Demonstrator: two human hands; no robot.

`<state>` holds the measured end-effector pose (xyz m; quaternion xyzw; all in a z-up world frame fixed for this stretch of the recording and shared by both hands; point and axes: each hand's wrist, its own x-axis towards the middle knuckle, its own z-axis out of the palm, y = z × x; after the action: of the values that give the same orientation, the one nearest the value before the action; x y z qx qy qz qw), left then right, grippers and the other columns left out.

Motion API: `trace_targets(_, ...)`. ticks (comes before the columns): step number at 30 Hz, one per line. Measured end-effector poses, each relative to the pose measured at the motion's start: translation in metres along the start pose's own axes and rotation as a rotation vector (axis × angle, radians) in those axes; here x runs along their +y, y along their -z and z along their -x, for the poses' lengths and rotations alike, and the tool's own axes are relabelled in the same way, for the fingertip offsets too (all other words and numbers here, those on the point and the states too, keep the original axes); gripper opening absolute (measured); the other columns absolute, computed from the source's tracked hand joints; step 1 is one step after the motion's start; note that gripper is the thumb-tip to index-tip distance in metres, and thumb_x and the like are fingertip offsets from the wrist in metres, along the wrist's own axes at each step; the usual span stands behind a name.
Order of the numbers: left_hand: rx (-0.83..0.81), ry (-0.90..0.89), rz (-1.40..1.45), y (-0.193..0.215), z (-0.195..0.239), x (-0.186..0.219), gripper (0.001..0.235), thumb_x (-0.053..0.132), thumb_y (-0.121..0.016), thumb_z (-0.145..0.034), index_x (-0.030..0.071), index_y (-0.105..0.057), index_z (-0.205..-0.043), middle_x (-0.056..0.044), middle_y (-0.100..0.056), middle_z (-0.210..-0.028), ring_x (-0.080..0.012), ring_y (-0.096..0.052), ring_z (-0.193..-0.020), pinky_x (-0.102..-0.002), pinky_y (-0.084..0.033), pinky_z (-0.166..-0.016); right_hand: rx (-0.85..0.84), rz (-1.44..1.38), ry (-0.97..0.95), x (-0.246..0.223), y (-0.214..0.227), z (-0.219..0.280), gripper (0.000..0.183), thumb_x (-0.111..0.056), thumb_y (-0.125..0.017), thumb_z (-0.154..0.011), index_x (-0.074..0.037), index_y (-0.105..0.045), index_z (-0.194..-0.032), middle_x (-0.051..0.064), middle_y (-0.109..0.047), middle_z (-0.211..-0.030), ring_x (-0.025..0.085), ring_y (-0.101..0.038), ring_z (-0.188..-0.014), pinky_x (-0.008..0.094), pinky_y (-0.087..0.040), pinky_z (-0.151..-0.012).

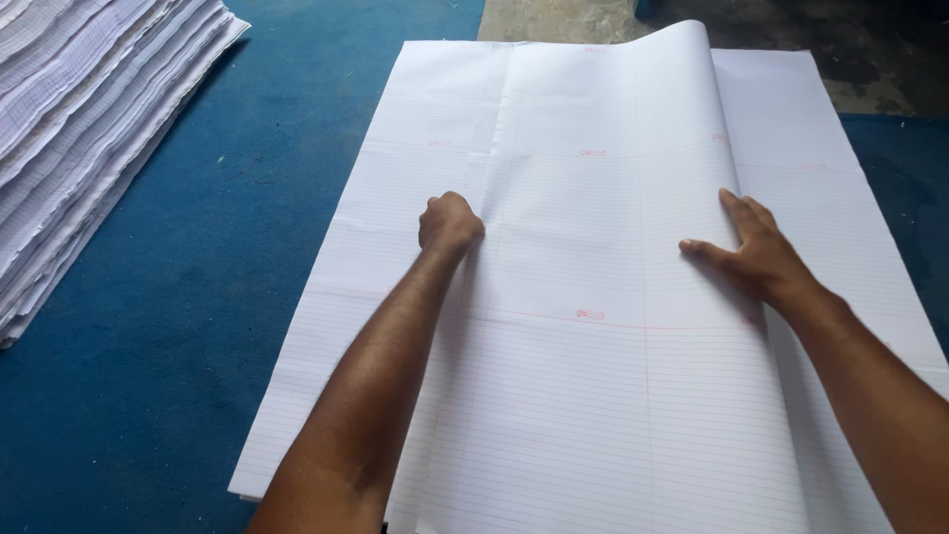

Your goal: The person folds a large sheet of lined paper in half lengthwise, then uses a wooden block to press and smooth the crease. They repeat the folding and creasing process to create a smaller folded section.

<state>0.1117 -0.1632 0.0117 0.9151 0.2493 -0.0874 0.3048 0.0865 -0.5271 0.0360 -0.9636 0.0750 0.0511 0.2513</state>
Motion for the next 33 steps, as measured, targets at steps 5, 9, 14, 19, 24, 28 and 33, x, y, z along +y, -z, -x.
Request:
trace_targets(5,0.06,-0.051,-0.027,-0.005,-0.017,-0.015,0.021,0.016,-0.076,-0.087,0.002,-0.072,-0.102,-0.016,-0.067,-0.111,-0.0267,-0.071,-0.099,-0.037,-0.062,-0.084,-0.009,-0.074,0.064,0.01,-0.008,0.007,0.119,-0.065,-0.071,-0.066,-0.018,-0.02,-0.162,0.023,-0.012,-0.167,0.047,-0.021,-0.151,0.063,-0.036,-0.113)
trace_targets(9,0.085,-0.089,-0.013,-0.005,-0.022,-0.026,0.017,0.013,-0.075,-0.087,0.003,-0.072,-0.1,-0.015,-0.073,-0.104,-0.0248,-0.073,-0.095,-0.037,-0.061,-0.085,-0.025,-0.109,0.075,0.012,-0.011,0.006,0.118,-0.066,-0.069,-0.067,-0.018,-0.02,-0.162,0.023,-0.009,-0.168,0.047,-0.016,-0.153,0.065,-0.032,-0.114)
trace_targets(14,0.088,-0.1,0.027,-0.004,-0.025,-0.035,0.017,0.015,-0.076,-0.086,0.003,-0.074,-0.098,-0.015,-0.075,-0.101,-0.0234,-0.074,-0.091,-0.037,-0.061,-0.084,-0.048,-0.082,0.06,0.01,-0.013,0.005,0.118,-0.066,-0.069,-0.065,-0.021,-0.02,-0.162,0.022,-0.007,-0.168,0.048,-0.017,-0.152,0.066,-0.034,-0.114)
trace_targets(19,0.084,-0.07,0.054,-0.002,-0.026,-0.038,0.018,0.013,-0.074,-0.087,0.001,-0.071,-0.1,-0.017,-0.074,-0.1,-0.0241,-0.075,-0.089,-0.036,-0.065,-0.079,-0.054,-0.05,0.062,0.006,-0.016,0.007,0.119,-0.067,-0.069,-0.064,-0.021,-0.021,-0.162,0.021,-0.005,-0.169,0.049,-0.018,-0.151,0.068,-0.036,-0.112)
trace_targets(24,0.12,-0.118,0.036,-0.003,-0.023,-0.039,0.014,0.011,-0.073,-0.088,0.001,-0.072,-0.097,-0.016,-0.073,-0.099,-0.0245,-0.073,-0.089,-0.037,-0.062,-0.08,-0.049,-0.029,0.054,0.002,-0.016,0.01,0.118,-0.068,-0.069,-0.064,-0.022,-0.02,-0.162,0.021,-0.004,-0.169,0.049,-0.017,-0.151,0.068,-0.036,-0.112)
trace_targets(28,0.169,-0.15,-0.026,-0.005,-0.009,-0.036,0.012,0.01,-0.072,-0.089,-0.001,-0.07,-0.093,-0.017,-0.07,-0.1,-0.0276,-0.073,-0.088,-0.036,-0.065,-0.073,-0.062,-0.095,0.03,-0.002,-0.012,0.015,0.105,-0.059,-0.059,-0.074,-0.02,-0.016,-0.162,0.019,-0.003,-0.17,0.044,-0.011,-0.154,0.065,-0.029,-0.117)
trace_targets(33,0.194,-0.047,-0.058,-0.006,0.013,-0.03,0.015,0.019,-0.071,-0.093,0.004,-0.068,-0.091,-0.015,-0.074,-0.093,-0.0268,-0.075,-0.086,-0.036,-0.066,-0.072,-0.07,-0.389,0.055,-0.002,-0.005,0.023,0.089,-0.04,-0.043,-0.085,-0.01,-0.011,-0.162,0.02,-0.01,-0.169,0.035,-0.01,-0.156,0.051,-0.016,-0.124)
